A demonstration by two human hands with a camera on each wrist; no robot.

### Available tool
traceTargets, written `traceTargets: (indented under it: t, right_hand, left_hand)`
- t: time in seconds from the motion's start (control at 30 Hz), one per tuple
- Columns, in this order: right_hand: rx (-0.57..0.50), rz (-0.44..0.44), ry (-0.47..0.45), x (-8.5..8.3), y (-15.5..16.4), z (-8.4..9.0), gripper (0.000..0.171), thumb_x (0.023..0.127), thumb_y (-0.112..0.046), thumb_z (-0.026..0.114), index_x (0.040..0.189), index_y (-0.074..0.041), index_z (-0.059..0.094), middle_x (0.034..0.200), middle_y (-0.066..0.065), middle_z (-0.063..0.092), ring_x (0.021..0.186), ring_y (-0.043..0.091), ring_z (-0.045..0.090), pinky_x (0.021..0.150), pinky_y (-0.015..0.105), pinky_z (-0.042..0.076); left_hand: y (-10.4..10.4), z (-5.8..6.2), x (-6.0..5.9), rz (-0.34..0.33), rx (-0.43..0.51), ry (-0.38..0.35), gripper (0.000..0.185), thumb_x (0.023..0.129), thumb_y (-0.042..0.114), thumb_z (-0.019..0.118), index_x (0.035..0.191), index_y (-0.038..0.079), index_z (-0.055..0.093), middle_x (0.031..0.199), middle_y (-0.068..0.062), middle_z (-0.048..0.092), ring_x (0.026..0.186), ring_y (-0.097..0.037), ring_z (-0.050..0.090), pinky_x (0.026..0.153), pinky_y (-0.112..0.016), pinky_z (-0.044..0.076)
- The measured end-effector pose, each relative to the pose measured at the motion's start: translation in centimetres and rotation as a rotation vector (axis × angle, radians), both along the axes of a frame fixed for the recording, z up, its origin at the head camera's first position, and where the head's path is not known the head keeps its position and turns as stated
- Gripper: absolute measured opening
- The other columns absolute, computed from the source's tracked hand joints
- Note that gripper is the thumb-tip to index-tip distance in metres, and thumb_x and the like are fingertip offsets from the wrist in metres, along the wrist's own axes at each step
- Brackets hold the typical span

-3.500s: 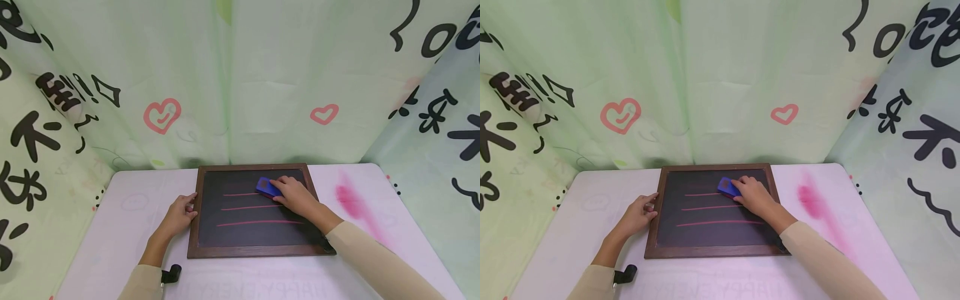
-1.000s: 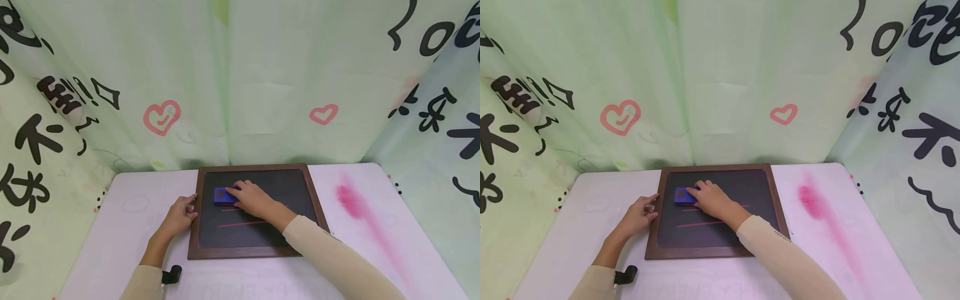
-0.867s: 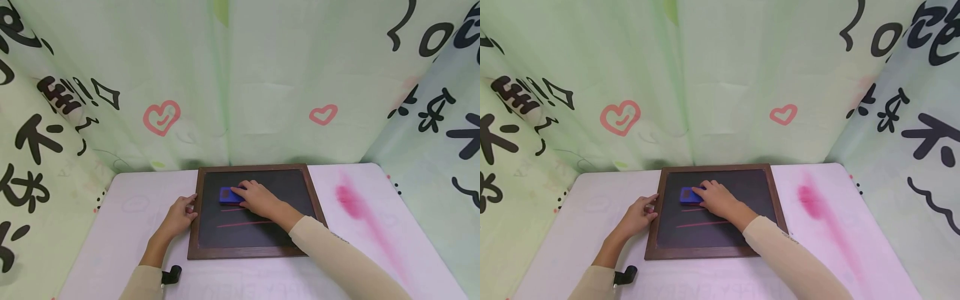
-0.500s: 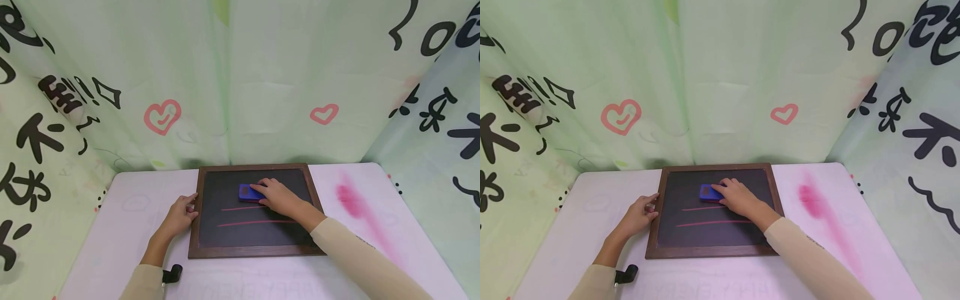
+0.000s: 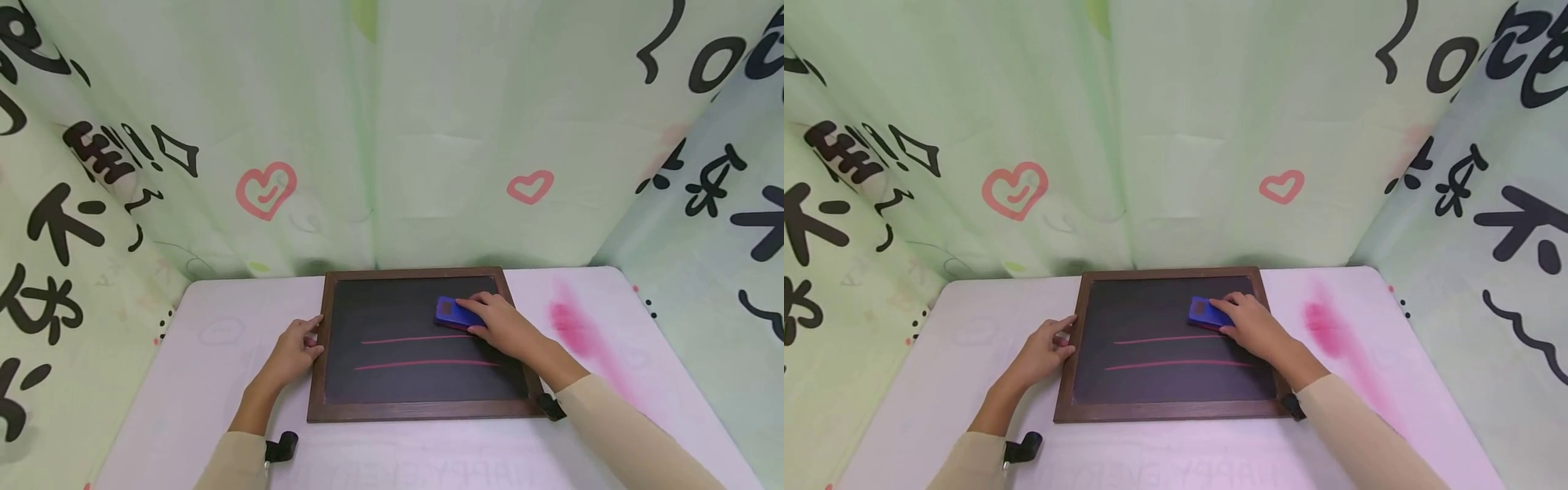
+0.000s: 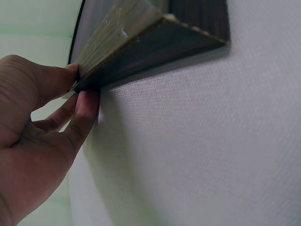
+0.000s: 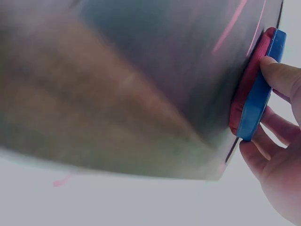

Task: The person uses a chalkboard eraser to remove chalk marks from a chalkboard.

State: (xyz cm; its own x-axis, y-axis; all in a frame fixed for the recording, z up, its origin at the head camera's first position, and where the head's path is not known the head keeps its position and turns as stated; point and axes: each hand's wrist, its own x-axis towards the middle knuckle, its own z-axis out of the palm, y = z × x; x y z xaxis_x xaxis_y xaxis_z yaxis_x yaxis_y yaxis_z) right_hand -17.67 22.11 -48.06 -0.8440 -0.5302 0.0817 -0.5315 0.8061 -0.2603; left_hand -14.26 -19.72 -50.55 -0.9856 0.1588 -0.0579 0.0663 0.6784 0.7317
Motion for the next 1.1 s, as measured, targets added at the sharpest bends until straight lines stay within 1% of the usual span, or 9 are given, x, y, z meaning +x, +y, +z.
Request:
traceTargets:
  t: [0.23,0.43,0.8,1.1]
  right_hand:
    - [-0.025,-0.044,0.003,0.5,2.2,-0.2,0.055,0.092,-0.014,0.078,0.142,-0.002,0.060,0.127,0.022,0.061,0.115,0.042,0.059,0.099,0.055,0.051]
    - [-0.023,-0.066,0.007,0.6,2.7,-0.3,0.056,0.091,-0.015,0.078,0.142,-0.002,0.059,0.125,0.022,0.062,0.111,0.041,0.060,0.096,0.055,0.051]
    - [-0.009,-0.062,0.000,0.1,1.7,0.0,0.056,0.091,-0.019,0.080,0.140,0.000,0.061,0.123,0.022,0.064,0.114,0.040,0.061,0.098,0.055,0.051]
    - [0.024,-0.026,0.020,-0.9,-0.6,-0.1,0.056,0.092,-0.022,0.079,0.140,0.000,0.061,0.124,0.022,0.064,0.111,0.039,0.062,0.095,0.054,0.053]
  left_hand:
    - [0.1,-0.1,0.0,0.007,0.002,0.000,0.060,0.088,-0.009,0.070,0.145,-0.007,0.053,0.119,-0.024,0.059,0.090,-0.023,0.060,0.073,-0.028,0.050]
    - [0.1,-0.2,0.0,0.006,0.008,0.001,0.060,0.088,-0.010,0.070,0.145,-0.007,0.053,0.119,-0.024,0.059,0.090,-0.023,0.060,0.074,-0.027,0.049]
    - [0.1,0.1,0.1,0.004,-0.001,-0.011,0.060,0.089,-0.009,0.070,0.146,-0.007,0.052,0.121,-0.024,0.059,0.092,-0.023,0.060,0.075,-0.030,0.051]
    - [0.1,-0.2,0.0,0.016,-0.003,-0.007,0.061,0.089,-0.009,0.070,0.147,-0.006,0.052,0.119,-0.023,0.058,0.091,-0.023,0.059,0.074,-0.027,0.049]
